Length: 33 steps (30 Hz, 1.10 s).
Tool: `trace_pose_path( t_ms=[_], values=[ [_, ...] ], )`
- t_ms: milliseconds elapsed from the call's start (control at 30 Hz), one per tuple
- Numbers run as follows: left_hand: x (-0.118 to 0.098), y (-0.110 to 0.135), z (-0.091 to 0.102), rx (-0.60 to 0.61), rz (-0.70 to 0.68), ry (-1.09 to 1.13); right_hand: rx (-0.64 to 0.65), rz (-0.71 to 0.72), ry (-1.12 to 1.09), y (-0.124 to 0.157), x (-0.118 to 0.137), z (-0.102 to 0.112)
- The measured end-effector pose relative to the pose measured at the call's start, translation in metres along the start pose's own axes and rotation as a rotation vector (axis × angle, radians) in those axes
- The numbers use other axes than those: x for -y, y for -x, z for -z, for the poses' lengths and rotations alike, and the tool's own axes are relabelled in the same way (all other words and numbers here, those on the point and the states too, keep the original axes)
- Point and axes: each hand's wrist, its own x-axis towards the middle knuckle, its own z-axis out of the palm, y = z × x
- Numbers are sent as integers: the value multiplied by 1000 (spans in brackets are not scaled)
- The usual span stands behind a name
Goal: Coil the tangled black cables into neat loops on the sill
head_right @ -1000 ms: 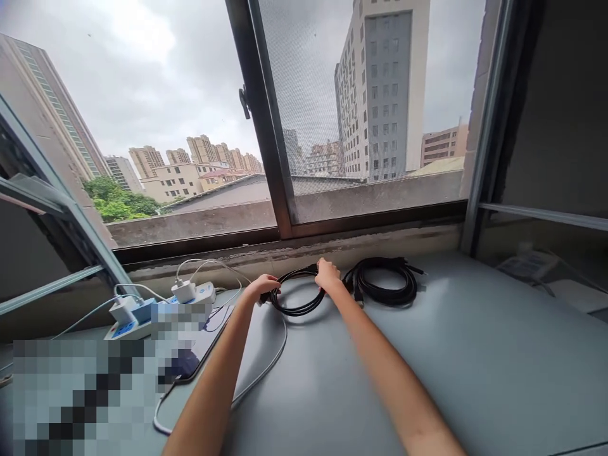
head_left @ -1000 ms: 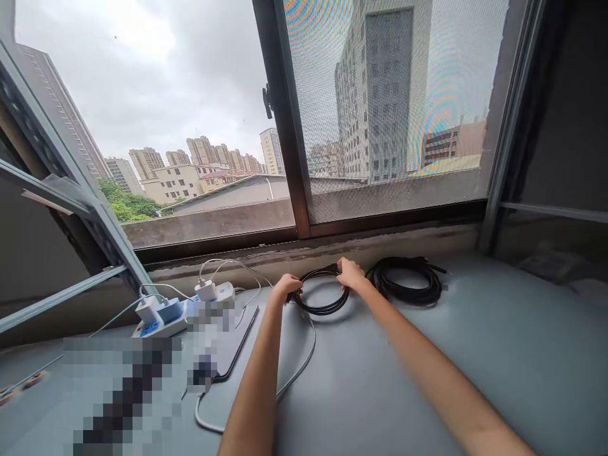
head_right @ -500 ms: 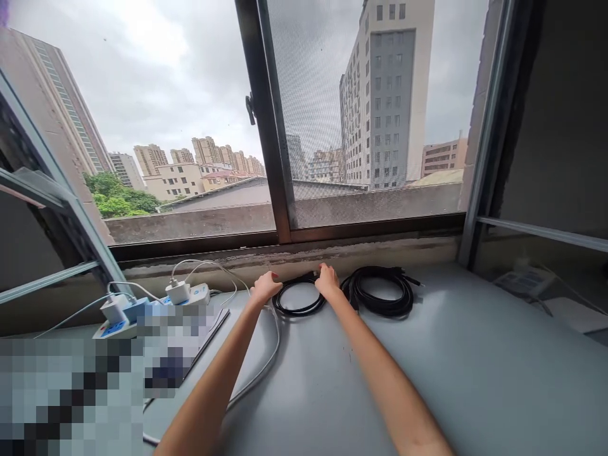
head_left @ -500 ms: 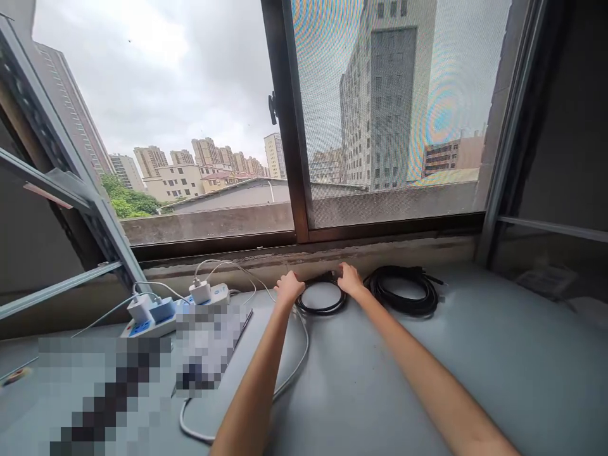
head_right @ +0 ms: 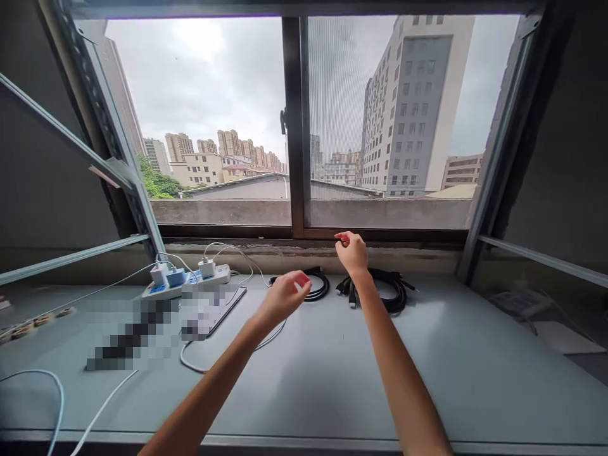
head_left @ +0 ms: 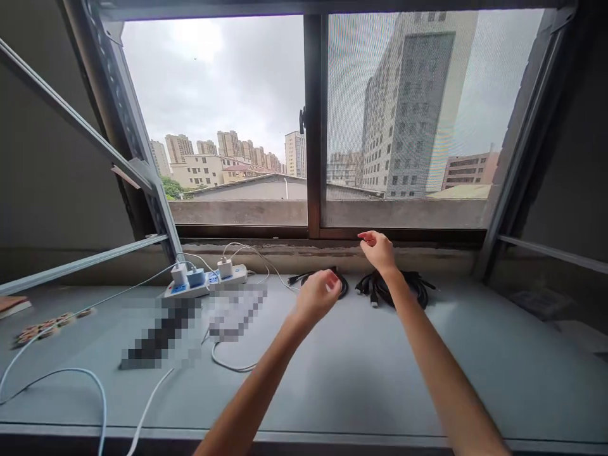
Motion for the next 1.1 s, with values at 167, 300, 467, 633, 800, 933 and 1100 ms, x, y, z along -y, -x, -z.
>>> trace_pose_path(
  t_ms=[167,300,467,633,800,933,1100],
  values=[
    [29,85,-40,66,-264,-115,254,-44,33,82,-38,-1],
    [46,107,-54,47,-300,-130,392,-82,76,134,-72,-6],
    [44,105,-57,36,-293,-110,375,-82,102,142,-82,-3],
    [44,107,-55,11,-254,-70,331,-42,90,140,-80,0],
    [48,107,-50,-21,-207,15,213,-102,108,134,-90,11],
    [53,107,-46,-36,-138,88,136,-161,112,129,-98,17],
    [55,107,-43,-24,-86,143,81,-194,93,129,-101,16]
  ],
)
